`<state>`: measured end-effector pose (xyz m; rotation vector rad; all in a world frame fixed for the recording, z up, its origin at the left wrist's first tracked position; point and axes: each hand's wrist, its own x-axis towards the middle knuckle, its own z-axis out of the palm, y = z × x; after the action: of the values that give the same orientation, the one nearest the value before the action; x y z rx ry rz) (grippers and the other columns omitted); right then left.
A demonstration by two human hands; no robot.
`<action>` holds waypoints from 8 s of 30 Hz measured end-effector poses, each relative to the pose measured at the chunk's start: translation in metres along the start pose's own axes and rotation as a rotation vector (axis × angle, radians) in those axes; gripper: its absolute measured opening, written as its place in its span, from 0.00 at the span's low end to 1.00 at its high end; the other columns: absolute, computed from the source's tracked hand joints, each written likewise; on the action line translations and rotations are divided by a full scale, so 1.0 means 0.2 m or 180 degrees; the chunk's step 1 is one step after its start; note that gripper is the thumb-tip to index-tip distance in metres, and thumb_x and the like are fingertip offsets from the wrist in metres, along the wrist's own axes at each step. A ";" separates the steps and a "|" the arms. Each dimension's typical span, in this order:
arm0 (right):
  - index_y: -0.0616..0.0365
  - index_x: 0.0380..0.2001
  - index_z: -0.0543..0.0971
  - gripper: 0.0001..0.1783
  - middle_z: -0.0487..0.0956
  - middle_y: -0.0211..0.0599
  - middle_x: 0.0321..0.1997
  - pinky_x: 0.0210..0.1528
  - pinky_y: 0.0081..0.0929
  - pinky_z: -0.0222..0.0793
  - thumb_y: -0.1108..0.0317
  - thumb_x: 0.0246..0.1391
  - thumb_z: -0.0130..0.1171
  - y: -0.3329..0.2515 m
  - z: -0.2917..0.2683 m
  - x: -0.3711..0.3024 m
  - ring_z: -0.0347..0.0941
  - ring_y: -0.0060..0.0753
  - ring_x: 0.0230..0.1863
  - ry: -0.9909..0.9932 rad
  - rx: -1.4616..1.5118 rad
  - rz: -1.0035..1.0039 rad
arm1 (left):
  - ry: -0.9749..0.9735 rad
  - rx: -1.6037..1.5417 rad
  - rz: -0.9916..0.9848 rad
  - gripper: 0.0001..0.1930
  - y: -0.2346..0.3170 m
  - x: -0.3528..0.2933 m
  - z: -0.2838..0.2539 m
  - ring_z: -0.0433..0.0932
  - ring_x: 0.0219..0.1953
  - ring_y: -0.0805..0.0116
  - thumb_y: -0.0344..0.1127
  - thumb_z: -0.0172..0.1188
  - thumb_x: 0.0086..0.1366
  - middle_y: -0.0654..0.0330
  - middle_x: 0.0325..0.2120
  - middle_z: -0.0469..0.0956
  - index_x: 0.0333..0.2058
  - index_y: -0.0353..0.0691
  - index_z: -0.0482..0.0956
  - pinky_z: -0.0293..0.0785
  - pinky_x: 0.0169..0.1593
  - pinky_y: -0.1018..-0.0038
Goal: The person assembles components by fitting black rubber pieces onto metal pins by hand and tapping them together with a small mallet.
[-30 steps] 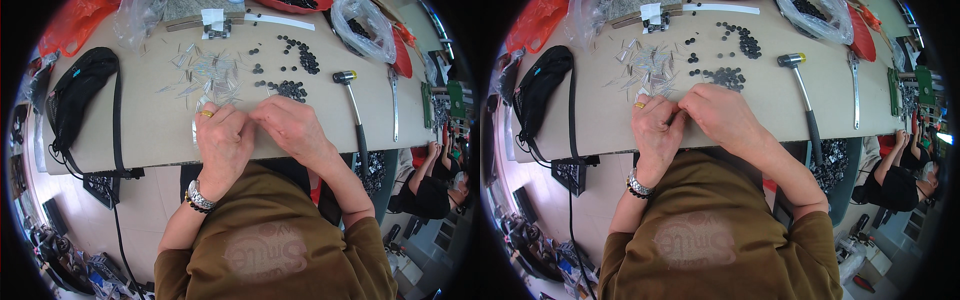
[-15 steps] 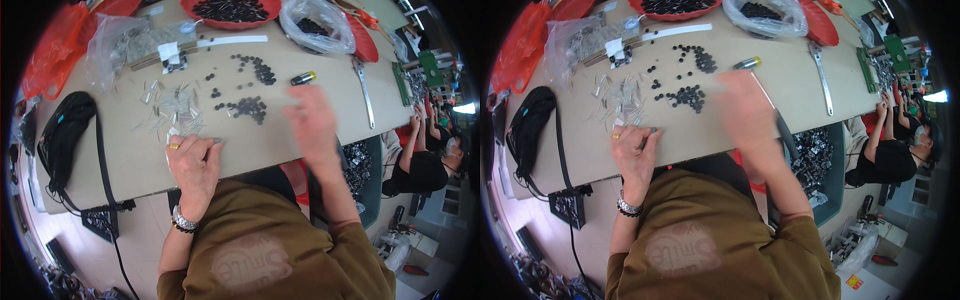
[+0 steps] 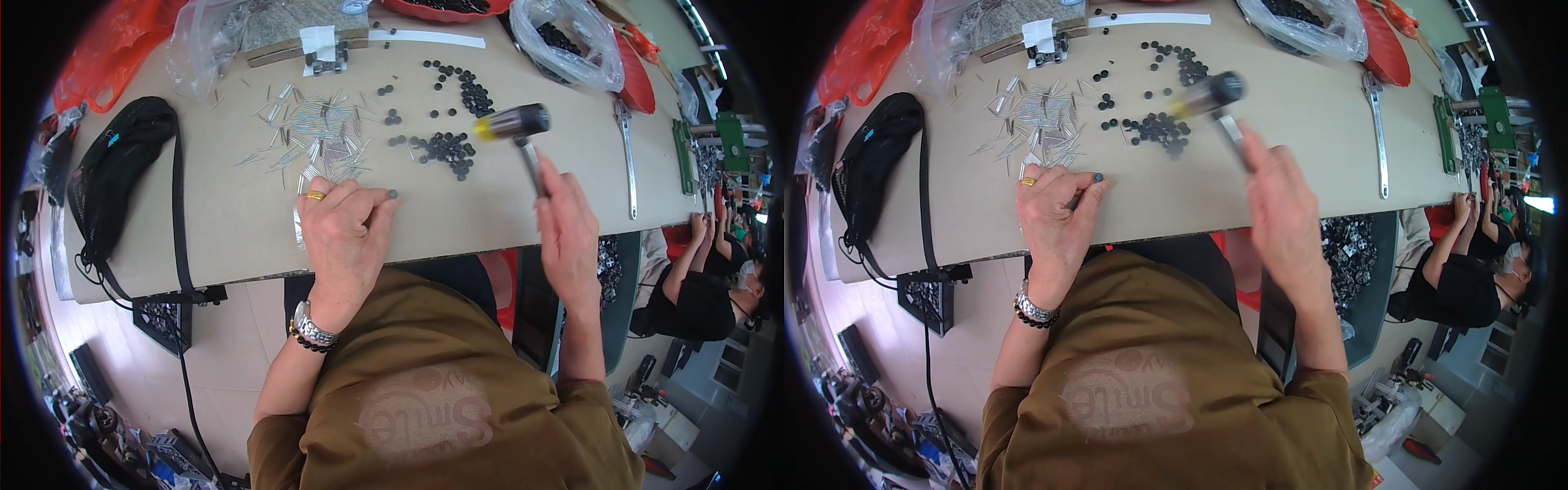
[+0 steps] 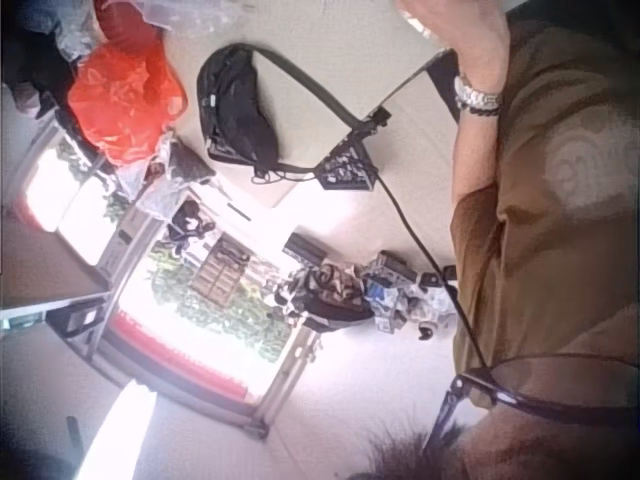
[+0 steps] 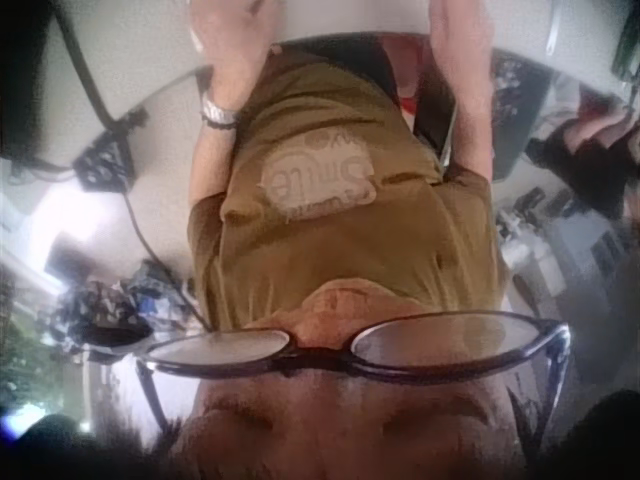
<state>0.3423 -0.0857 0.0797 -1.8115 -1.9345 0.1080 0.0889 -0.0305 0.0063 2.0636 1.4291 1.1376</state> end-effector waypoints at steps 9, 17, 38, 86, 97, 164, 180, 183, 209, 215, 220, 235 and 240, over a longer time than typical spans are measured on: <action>0.54 0.71 0.66 0.39 0.71 0.44 0.41 0.34 0.41 0.79 0.82 0.54 0.54 -0.21 -0.04 0.05 0.77 0.51 0.38 -0.1380 0.0297 -0.0761 | -0.0023 0.0147 0.0083 0.06 0.01 0.01 0.00 0.66 0.29 0.62 0.27 0.74 0.50 0.64 0.20 0.75 0.25 0.40 0.84 0.62 0.40 0.65; 0.56 0.72 0.64 0.42 0.70 0.42 0.40 0.33 0.37 0.80 0.81 0.50 0.54 -0.21 -0.03 0.07 0.75 0.45 0.40 -0.1338 -0.0203 -0.0938 | 0.0087 0.0091 0.0164 0.06 0.02 0.01 0.00 0.65 0.29 0.63 0.27 0.74 0.50 0.64 0.20 0.75 0.25 0.39 0.84 0.62 0.39 0.67; 0.53 0.72 0.66 0.39 0.71 0.40 0.39 0.34 0.40 0.78 0.79 0.55 0.56 -0.19 -0.02 0.06 0.75 0.46 0.38 -0.1096 0.0069 -0.0851 | 0.0096 0.0141 0.0115 0.08 0.03 0.03 -0.01 0.67 0.29 0.61 0.26 0.74 0.49 0.62 0.21 0.75 0.23 0.39 0.81 0.63 0.40 0.66; 0.52 0.48 0.83 0.21 0.74 0.34 0.41 0.48 0.41 0.65 0.76 0.48 0.67 0.11 0.21 0.05 0.70 0.42 0.46 0.0978 -0.0402 -0.0410 | -0.0376 0.1004 0.0669 0.05 -0.08 0.36 -0.03 0.75 0.33 0.47 0.24 0.60 0.66 0.51 0.30 0.78 0.35 0.37 0.72 0.71 0.46 0.57; 0.51 0.30 0.81 0.11 0.72 0.27 0.35 0.46 0.34 0.60 0.71 0.41 0.72 -0.10 0.42 0.33 0.68 0.37 0.44 0.0019 0.0203 -0.1183 | -0.0359 -0.4118 -0.2197 0.06 -0.07 0.25 -0.14 0.70 0.27 0.79 0.31 0.59 0.75 0.63 0.33 0.80 0.46 0.36 0.79 0.67 0.29 0.82; 0.52 0.27 0.80 0.12 0.73 0.30 0.34 0.40 0.36 0.62 0.72 0.39 0.74 -0.02 0.38 0.18 0.71 0.37 0.40 0.0507 0.0337 -0.0368 | -0.0159 0.0277 0.0664 0.09 0.06 0.02 0.06 0.71 0.28 0.61 0.18 0.68 0.57 0.59 0.26 0.79 0.33 0.38 0.79 0.69 0.32 0.66; 0.53 0.27 0.74 0.10 0.70 0.34 0.31 0.40 0.37 0.60 0.73 0.41 0.65 -0.13 0.29 0.16 0.68 0.39 0.38 -0.0188 -0.0444 -0.1201 | -0.0114 -0.0184 0.0450 0.08 0.04 0.02 0.04 0.73 0.29 0.60 0.17 0.68 0.55 0.59 0.25 0.80 0.30 0.37 0.80 0.70 0.36 0.66; 0.53 0.26 0.73 0.10 0.68 0.34 0.30 0.40 0.36 0.60 0.75 0.39 0.63 -0.14 0.28 0.17 0.67 0.39 0.37 -0.0450 -0.0549 -0.1439 | -0.0168 -0.0231 0.0518 0.11 0.02 0.02 0.04 0.75 0.31 0.54 0.16 0.64 0.53 0.56 0.27 0.81 0.33 0.37 0.80 0.70 0.40 0.64; 0.57 0.37 0.80 0.10 0.80 0.40 0.34 0.39 0.39 0.76 0.72 0.53 0.69 -0.21 0.34 0.16 0.79 0.49 0.37 -0.0396 0.1223 -0.0612 | -0.0098 -0.0175 0.0483 0.09 0.03 0.01 0.05 0.74 0.31 0.52 0.17 0.64 0.52 0.54 0.27 0.80 0.32 0.35 0.82 0.71 0.39 0.62; 0.57 0.37 0.79 0.09 0.80 0.40 0.33 0.38 0.40 0.75 0.73 0.54 0.69 -0.21 0.37 0.16 0.78 0.50 0.37 -0.0521 0.1206 -0.0887 | -0.0073 -0.0262 0.0450 0.09 0.03 0.01 0.04 0.74 0.30 0.51 0.17 0.64 0.52 0.53 0.26 0.79 0.33 0.34 0.81 0.71 0.39 0.62; 0.56 0.37 0.78 0.09 0.80 0.39 0.34 0.36 0.41 0.75 0.73 0.54 0.67 -0.20 0.38 0.16 0.78 0.49 0.37 -0.0511 0.1129 -0.0983 | -0.0085 -0.0276 0.0449 0.09 0.04 0.01 0.04 0.73 0.30 0.51 0.17 0.62 0.52 0.52 0.25 0.78 0.32 0.34 0.80 0.71 0.39 0.61; 0.56 0.33 0.73 0.08 0.73 0.36 0.30 0.30 0.40 0.73 0.74 0.49 0.61 -0.26 0.34 0.21 0.76 0.44 0.34 -0.0580 0.0599 -0.1547 | 0.0006 -0.0074 0.0219 0.12 0.04 0.00 0.06 0.73 0.32 0.47 0.16 0.61 0.45 0.51 0.24 0.79 0.31 0.34 0.81 0.71 0.36 0.60; 0.60 0.41 0.81 0.13 0.79 0.39 0.32 0.32 0.35 0.77 0.80 0.50 0.66 -0.21 0.37 0.19 0.79 0.43 0.30 -0.0327 0.0888 -0.1291 | 0.0041 -0.0077 0.0189 0.10 0.04 -0.01 0.08 0.73 0.31 0.48 0.17 0.63 0.47 0.52 0.23 0.79 0.30 0.35 0.81 0.72 0.36 0.60</action>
<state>0.2747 -0.0352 0.0402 -1.2342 -2.1927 0.3216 0.1052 -0.0330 0.0021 2.0985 1.3618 1.1877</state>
